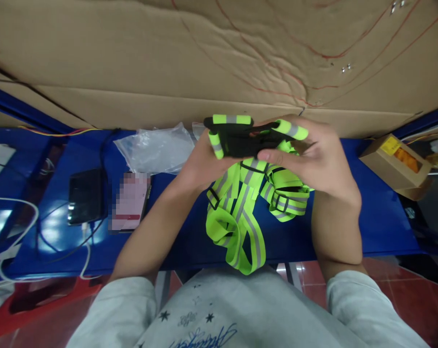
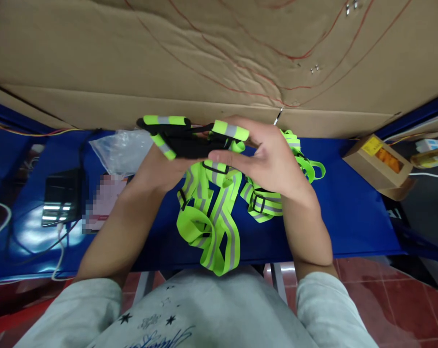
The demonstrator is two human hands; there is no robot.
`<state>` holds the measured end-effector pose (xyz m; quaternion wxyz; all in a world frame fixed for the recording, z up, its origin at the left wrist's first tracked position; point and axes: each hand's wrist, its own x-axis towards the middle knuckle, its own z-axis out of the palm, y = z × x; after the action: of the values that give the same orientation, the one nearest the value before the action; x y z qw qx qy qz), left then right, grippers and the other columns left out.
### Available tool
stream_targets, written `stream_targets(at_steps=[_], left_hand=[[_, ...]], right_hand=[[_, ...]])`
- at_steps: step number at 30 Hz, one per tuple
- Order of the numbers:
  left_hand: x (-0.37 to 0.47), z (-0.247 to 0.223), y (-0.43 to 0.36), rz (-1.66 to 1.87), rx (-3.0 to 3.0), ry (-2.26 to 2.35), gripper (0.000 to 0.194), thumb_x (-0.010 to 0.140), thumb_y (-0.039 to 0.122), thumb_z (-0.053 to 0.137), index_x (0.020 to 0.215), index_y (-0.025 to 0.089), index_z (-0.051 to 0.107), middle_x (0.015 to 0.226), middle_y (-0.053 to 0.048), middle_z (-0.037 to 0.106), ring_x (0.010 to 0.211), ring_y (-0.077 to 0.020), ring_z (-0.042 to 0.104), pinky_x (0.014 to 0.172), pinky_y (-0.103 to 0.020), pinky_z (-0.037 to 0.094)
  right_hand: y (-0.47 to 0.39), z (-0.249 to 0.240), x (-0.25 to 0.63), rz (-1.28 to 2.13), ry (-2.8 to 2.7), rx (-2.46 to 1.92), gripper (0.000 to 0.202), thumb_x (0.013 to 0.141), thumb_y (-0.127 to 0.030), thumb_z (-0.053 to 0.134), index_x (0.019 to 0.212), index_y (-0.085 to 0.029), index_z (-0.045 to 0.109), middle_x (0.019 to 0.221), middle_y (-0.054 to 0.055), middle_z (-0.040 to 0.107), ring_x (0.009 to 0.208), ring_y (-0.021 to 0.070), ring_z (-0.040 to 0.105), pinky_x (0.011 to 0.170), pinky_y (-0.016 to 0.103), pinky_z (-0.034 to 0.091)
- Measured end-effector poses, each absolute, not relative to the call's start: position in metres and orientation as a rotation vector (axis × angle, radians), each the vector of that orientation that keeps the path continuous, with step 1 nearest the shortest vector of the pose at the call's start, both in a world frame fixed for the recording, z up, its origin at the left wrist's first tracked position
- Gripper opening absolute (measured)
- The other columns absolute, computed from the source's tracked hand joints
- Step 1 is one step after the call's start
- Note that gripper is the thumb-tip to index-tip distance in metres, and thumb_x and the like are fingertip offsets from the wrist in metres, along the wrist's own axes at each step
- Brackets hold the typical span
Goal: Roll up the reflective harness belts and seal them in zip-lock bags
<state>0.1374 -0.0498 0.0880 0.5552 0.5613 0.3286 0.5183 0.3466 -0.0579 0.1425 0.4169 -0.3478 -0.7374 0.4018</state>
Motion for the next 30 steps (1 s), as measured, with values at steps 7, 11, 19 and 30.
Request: stream_targets(at_steps=[7, 11, 19, 30], left_hand=[[0.147, 0.089, -0.058, 0.749, 1.099, 0.424, 0.054, 0.076, 0.034, 0.095, 0.125, 0.024, 0.075, 0.116, -0.008, 0.081, 0.113, -0.0338, 0.077, 0.098, -0.046, 0.064], [0.154, 0.083, -0.057, 0.712, 1.058, 0.516, 0.048, 0.08, 0.042, 0.091, 0.12, 0.02, 0.076, 0.111, -0.011, 0.082, 0.11, -0.0329, 0.078, 0.095, -0.044, 0.065], [0.136, 0.093, -0.05, 0.818, 0.962, 0.459, 0.066, 0.067, 0.077, 0.086, 0.11, 0.028, 0.078, 0.119, -0.007, 0.079, 0.119, -0.0367, 0.073, 0.099, -0.049, 0.064], [0.138, 0.096, -0.055, 0.975, 1.124, 0.647, 0.039, 0.085, 0.046, 0.087, 0.113, 0.022, 0.079, 0.115, -0.004, 0.081, 0.117, -0.0309, 0.076, 0.105, -0.045, 0.063]], right_hand=[[-0.058, 0.145, 0.353, 0.769, -1.705, -0.845, 0.024, 0.089, -0.037, 0.084, 0.113, -0.031, 0.079, 0.122, -0.002, 0.08, 0.122, 0.025, 0.073, 0.112, 0.042, 0.059], [-0.071, 0.158, 0.362, 0.546, -1.947, -0.849, 0.033, 0.097, -0.024, 0.074, 0.127, -0.039, 0.077, 0.128, -0.008, 0.078, 0.125, 0.0224, 0.071, 0.115, 0.039, 0.057], [-0.062, 0.142, 0.357, 0.327, -2.168, -0.765, 0.051, 0.103, -0.017, 0.055, 0.142, -0.047, 0.067, 0.161, -0.017, 0.051, 0.159, 0.0261, 0.039, 0.137, 0.049, 0.029], [-0.048, 0.144, 0.362, 0.723, -2.017, -0.753, 0.077, 0.088, -0.04, 0.083, 0.156, -0.045, 0.049, 0.17, -0.01, 0.041, 0.162, 0.0286, 0.034, 0.136, 0.048, 0.03]])
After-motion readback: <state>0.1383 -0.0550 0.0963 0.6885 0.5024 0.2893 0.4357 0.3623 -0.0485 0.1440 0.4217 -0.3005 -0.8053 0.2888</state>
